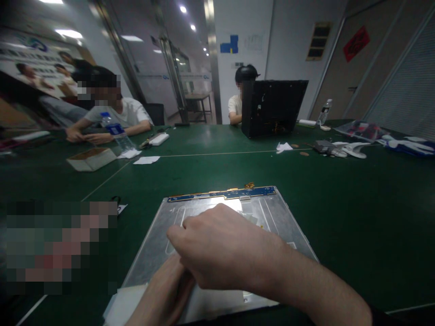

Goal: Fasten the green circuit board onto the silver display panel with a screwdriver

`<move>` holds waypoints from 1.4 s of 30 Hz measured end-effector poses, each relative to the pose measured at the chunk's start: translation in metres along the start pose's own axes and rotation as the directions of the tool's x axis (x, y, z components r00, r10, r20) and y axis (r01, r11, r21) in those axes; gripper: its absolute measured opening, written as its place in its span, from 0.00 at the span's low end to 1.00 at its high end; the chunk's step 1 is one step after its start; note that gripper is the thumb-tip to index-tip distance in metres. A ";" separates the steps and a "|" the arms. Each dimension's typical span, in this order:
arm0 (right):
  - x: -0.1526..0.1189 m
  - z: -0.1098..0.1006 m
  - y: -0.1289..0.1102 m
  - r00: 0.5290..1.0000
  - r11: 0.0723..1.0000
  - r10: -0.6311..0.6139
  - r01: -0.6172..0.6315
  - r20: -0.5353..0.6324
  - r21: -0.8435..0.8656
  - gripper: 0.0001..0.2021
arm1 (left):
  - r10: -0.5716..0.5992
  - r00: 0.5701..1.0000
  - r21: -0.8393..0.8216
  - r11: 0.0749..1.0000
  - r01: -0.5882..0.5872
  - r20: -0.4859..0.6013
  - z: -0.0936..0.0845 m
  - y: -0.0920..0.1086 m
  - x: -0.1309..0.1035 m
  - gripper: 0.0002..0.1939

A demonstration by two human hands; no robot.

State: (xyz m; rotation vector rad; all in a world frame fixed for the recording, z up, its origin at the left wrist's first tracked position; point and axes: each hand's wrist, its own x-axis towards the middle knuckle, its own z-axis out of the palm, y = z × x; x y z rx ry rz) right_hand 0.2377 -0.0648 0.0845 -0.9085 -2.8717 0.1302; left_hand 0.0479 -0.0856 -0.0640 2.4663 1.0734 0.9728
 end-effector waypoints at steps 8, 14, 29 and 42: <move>-0.001 -0.001 0.000 1.000 1.000 -0.018 0.018 0.000 0.023 0.06 | 0.004 1.000 0.073 0.997 -0.003 -0.010 0.003 -0.001 0.000 0.09; -0.003 -0.003 -0.001 0.999 0.998 -0.050 0.050 -0.005 0.045 0.06 | 0.009 1.000 0.056 0.998 -0.009 0.001 0.004 -0.002 -0.001 0.07; -0.002 0.002 0.002 0.999 0.999 -0.024 0.025 -0.033 0.020 0.05 | 0.008 1.000 0.030 1.000 -0.009 0.020 0.005 -0.005 -0.004 0.07; 0.000 0.004 0.000 0.999 1.000 0.011 -0.011 -0.042 -0.005 0.03 | 0.017 1.000 0.035 0.999 -0.018 0.024 0.008 -0.009 -0.007 0.08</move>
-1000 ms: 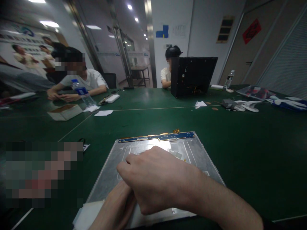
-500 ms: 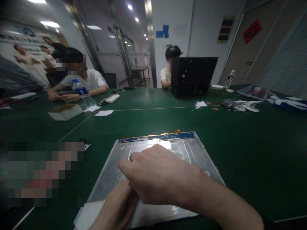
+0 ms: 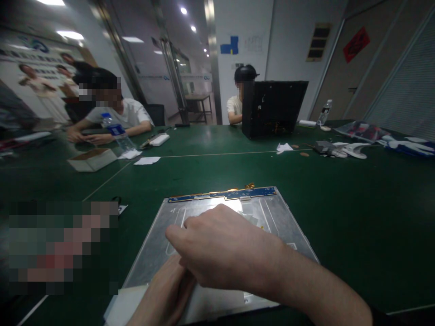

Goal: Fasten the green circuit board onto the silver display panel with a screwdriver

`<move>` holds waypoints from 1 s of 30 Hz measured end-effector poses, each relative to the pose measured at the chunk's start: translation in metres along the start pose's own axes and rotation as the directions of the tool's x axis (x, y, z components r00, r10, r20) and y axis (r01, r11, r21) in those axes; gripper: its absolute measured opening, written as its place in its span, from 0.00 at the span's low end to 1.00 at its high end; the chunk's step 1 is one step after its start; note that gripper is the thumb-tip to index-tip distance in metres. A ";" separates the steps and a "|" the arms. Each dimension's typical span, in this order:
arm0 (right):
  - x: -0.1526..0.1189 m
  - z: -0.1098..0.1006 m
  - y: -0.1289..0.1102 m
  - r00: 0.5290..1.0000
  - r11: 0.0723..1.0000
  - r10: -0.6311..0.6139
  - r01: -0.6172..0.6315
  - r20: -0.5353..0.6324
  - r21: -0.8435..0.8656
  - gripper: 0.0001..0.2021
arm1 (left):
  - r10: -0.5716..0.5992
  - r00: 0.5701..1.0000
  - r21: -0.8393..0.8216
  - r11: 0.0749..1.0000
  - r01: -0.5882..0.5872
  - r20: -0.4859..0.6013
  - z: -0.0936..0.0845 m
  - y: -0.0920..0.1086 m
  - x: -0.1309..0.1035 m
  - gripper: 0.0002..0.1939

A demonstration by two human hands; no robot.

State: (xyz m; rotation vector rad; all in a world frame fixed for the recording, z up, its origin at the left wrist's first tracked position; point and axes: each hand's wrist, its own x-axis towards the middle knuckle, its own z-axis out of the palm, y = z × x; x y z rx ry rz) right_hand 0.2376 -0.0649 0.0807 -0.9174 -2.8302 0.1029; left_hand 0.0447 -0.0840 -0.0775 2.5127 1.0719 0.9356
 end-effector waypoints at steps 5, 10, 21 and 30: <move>-0.001 -0.002 0.000 0.999 0.999 -0.036 0.035 0.011 0.026 0.06 | -0.003 1.000 0.017 1.000 0.003 -0.009 -0.003 0.003 0.000 0.08; -0.001 -0.003 0.001 0.997 0.997 -0.071 0.070 0.014 0.038 0.09 | 0.013 0.999 0.026 1.000 -0.012 -0.050 -0.003 0.004 0.003 0.07; 0.000 -0.003 -0.001 1.000 1.000 0.006 -0.006 0.012 0.023 0.07 | 0.012 0.999 0.005 1.000 -0.012 -0.031 -0.002 0.003 0.002 0.07; 0.000 -0.003 -0.001 1.000 1.000 -0.009 0.009 0.000 0.015 0.03 | -0.001 1.000 0.020 1.000 0.001 -0.018 -0.005 0.004 0.005 0.10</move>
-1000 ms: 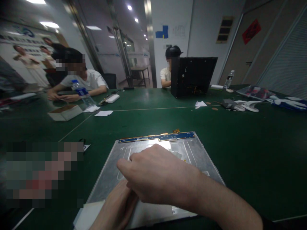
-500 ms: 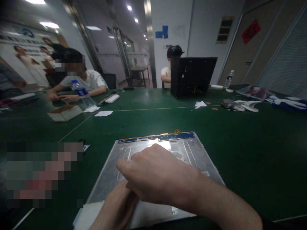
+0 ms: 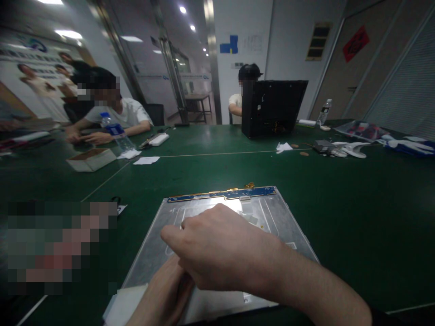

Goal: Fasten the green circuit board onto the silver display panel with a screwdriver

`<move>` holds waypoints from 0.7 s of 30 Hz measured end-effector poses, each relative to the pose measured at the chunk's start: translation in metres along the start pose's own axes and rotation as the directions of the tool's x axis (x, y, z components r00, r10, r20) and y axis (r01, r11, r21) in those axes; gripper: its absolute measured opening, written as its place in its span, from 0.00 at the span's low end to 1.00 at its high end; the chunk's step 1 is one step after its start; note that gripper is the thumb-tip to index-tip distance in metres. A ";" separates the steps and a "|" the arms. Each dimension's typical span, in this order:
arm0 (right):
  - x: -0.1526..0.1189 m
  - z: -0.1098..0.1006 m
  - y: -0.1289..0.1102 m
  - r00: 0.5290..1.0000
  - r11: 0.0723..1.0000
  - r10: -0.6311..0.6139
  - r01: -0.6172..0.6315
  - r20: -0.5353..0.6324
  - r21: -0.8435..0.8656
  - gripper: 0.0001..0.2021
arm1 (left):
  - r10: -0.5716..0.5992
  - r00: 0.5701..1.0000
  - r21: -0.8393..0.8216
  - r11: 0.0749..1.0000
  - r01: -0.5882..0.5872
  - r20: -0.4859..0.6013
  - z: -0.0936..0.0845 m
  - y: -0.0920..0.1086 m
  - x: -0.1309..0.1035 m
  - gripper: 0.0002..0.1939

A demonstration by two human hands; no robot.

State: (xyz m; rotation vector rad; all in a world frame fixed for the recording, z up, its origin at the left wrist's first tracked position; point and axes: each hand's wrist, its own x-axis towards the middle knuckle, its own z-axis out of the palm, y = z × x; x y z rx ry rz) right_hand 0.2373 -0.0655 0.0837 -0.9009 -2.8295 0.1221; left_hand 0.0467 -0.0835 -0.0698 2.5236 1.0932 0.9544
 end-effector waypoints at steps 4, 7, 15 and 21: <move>0.000 0.000 0.000 0.999 0.999 0.034 -0.034 0.010 0.000 0.04 | 0.002 1.000 -0.005 1.000 -0.002 -0.014 -0.002 0.002 0.000 0.09; -0.001 -0.002 0.000 1.000 0.999 -0.002 0.001 0.029 0.035 0.05 | -0.012 1.000 -0.001 1.000 0.012 -0.011 -0.002 0.003 0.000 0.09; 0.002 0.001 0.000 1.000 1.000 0.000 0.000 0.001 -0.007 0.03 | 0.021 1.000 -0.016 1.000 -0.022 -0.020 -0.001 0.001 0.000 0.09; -0.001 0.000 0.000 1.000 1.000 -0.007 0.007 0.030 0.006 0.06 | -0.004 1.000 -0.003 1.000 0.004 0.005 0.001 0.000 -0.002 0.07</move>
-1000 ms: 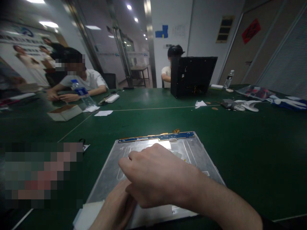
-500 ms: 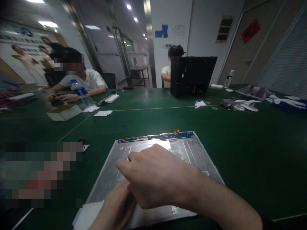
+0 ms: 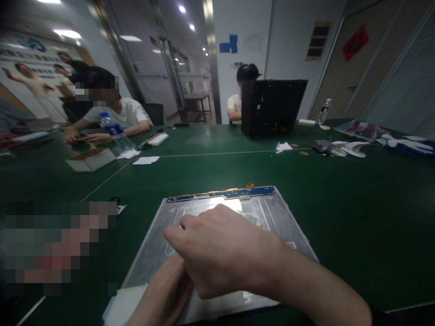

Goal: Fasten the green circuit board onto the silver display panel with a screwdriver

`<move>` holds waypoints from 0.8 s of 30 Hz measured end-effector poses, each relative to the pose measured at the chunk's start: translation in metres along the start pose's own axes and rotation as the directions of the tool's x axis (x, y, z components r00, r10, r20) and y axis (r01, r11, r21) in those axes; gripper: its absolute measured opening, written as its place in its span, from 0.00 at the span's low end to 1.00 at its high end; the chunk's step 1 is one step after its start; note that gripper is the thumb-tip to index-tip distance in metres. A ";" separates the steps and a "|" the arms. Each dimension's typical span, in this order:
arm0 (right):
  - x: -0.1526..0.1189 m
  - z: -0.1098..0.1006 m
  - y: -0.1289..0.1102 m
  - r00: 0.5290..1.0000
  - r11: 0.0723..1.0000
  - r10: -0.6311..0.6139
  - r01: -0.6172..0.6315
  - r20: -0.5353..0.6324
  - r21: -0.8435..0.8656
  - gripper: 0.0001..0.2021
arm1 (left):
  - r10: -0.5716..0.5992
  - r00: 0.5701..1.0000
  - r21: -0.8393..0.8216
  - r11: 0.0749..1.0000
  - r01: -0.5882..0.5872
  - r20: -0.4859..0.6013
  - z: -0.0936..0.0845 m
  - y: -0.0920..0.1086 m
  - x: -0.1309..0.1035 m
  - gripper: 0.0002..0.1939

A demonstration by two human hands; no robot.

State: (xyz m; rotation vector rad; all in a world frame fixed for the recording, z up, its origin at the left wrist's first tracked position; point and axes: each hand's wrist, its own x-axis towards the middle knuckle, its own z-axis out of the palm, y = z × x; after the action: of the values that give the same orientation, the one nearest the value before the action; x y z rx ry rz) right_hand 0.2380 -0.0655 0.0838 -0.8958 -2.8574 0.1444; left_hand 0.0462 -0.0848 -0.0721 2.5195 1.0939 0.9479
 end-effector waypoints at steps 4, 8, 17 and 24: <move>0.000 -0.002 0.000 0.999 0.999 -0.040 0.040 0.003 0.015 0.09 | -0.004 1.000 -0.002 1.000 0.004 0.016 0.000 -0.001 0.000 0.07; 0.001 -0.002 0.000 0.999 0.999 -0.042 0.042 -0.007 0.015 0.09 | -0.008 1.000 -0.003 1.000 0.008 -0.002 0.000 -0.001 0.001 0.08; 0.000 0.003 0.001 0.999 1.000 -0.020 0.020 -0.034 0.009 0.07 | 0.013 1.000 -0.014 1.000 -0.013 -0.011 -0.005 0.006 0.005 0.07; 0.001 0.001 -0.001 1.000 1.000 0.016 -0.015 -0.002 0.016 0.07 | -0.025 1.000 -0.025 0.999 0.025 -0.002 -0.005 0.005 0.005 0.09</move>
State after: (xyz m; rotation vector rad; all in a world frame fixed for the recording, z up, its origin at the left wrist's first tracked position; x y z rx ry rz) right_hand 0.2366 -0.0657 0.0829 -0.9147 -2.8438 0.1674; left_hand 0.0482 -0.0849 -0.0643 2.4799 1.1046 0.9516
